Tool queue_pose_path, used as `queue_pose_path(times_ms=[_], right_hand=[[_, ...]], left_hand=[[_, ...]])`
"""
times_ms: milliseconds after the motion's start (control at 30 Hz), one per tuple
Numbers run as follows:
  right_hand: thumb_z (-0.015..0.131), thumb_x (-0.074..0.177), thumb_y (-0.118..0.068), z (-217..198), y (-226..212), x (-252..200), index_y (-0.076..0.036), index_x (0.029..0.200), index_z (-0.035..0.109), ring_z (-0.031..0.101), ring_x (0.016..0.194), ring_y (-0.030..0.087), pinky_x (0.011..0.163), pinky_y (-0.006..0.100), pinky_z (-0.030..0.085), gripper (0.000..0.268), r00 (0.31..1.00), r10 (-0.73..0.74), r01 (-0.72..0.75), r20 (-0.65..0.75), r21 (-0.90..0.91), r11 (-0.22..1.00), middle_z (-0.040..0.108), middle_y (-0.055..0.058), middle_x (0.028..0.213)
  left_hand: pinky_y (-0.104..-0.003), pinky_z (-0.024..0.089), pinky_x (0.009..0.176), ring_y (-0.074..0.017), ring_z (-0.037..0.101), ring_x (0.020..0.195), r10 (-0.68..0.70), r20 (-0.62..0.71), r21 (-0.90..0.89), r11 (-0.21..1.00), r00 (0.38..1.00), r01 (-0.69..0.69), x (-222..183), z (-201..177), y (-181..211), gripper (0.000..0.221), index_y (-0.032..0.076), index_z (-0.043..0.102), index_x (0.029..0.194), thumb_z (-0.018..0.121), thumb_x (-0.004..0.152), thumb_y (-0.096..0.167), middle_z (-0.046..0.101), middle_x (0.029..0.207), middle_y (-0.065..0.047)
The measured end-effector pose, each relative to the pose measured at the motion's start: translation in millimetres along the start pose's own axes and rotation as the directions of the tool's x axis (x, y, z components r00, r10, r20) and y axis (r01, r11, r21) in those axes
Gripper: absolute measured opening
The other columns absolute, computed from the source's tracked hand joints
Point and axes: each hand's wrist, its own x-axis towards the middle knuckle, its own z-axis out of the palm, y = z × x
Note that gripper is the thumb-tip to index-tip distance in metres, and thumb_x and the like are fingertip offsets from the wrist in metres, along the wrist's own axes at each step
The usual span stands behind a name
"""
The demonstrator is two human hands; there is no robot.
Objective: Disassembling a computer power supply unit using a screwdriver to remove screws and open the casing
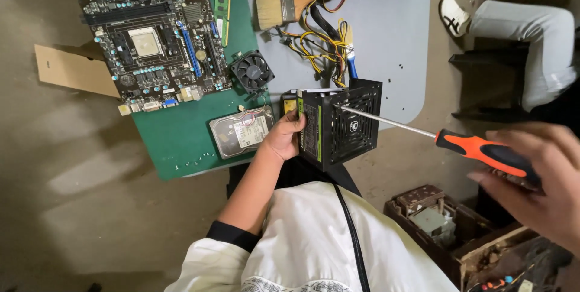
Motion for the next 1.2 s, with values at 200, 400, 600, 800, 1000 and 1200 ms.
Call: queue_pose_path(times_ms=[200,400,600,800,1000,1200], right_hand=[[0.086,0.089,-0.012,-13,17,-9,-0.002,0.134,0.068,0.076,0.122,0.031,0.109,0.039,0.062,0.05,0.989,-0.136,0.137,0.051,-0.007,0.991,0.072,0.022,0.136],[0.088,0.082,-0.011,-14,10,-12,0.002,0.135,0.068,0.076,0.116,0.03,0.105,0.037,0.062,0.059,0.996,-0.033,0.032,0.077,0.017,0.999,0.071,0.024,0.135],[0.088,0.082,-0.004,1,3,-23,0.009,0.129,0.067,0.078,0.109,0.033,0.101,0.038,0.062,0.054,0.998,0.056,-0.057,0.018,0.11,0.992,0.074,0.026,0.124],[0.083,0.091,-0.002,3,-43,-27,0.006,0.136,0.074,0.057,0.055,0.015,0.054,0.026,0.043,0.048,0.858,0.51,-0.514,0.067,0.119,0.85,0.076,0.016,0.097],[0.081,0.094,-0.015,4,-56,-34,0.006,0.129,0.076,0.044,0.046,0.017,0.049,0.031,0.035,0.042,0.839,0.542,-0.544,0.054,0.033,0.839,0.063,0.014,0.068],[0.08,0.094,-0.008,-9,-34,-50,0.002,0.142,0.073,0.067,0.042,0.027,0.052,0.032,0.05,0.049,0.766,0.635,-0.642,0.1,0.07,0.764,0.072,0.019,0.068]], left_hand=[[-0.049,0.06,0.102,-0.029,0.077,0.112,-0.04,-0.046,0.0,0.999,0.998,0.04,4,-3,-10,0.026,0.012,0.082,0.121,0.078,0.096,0.006,0.082,0.122,-0.009],[-0.045,0.056,0.104,-0.0245,0.075,0.113,0.004,-0.002,0.108,0.994,1.0,-0.004,5,-4,-5,0.022,0.016,0.085,0.114,0.083,0.093,0.008,0.083,0.122,-0.003],[-0.041,0.044,0.11,-0.0188,0.071,0.113,0.076,0.01,0.254,0.964,0.997,-0.076,12,-23,-11,0.025,0.021,0.086,0.116,0.084,0.093,0.011,0.083,0.119,0.006],[-0.043,0.054,0.108,-0.0225,0.074,0.116,0.032,0.049,0.165,0.985,0.998,-0.039,9,-10,-6,0.03,0.015,0.083,0.124,0.082,0.094,0.008,0.082,0.125,-0.003],[-0.045,0.054,0.103,-0.0255,0.075,0.115,0.004,-0.019,0.111,0.994,1.0,-0.002,7,-6,-8,0.028,0.016,0.084,0.118,0.086,0.091,0.012,0.083,0.121,-0.005],[-0.047,0.058,0.112,-0.0269,0.075,0.123,0.041,0.292,0.265,0.956,0.956,-0.122,-2,14,7,0.027,0.008,0.081,0.127,0.08,0.101,0.012,0.08,0.133,-0.01]])
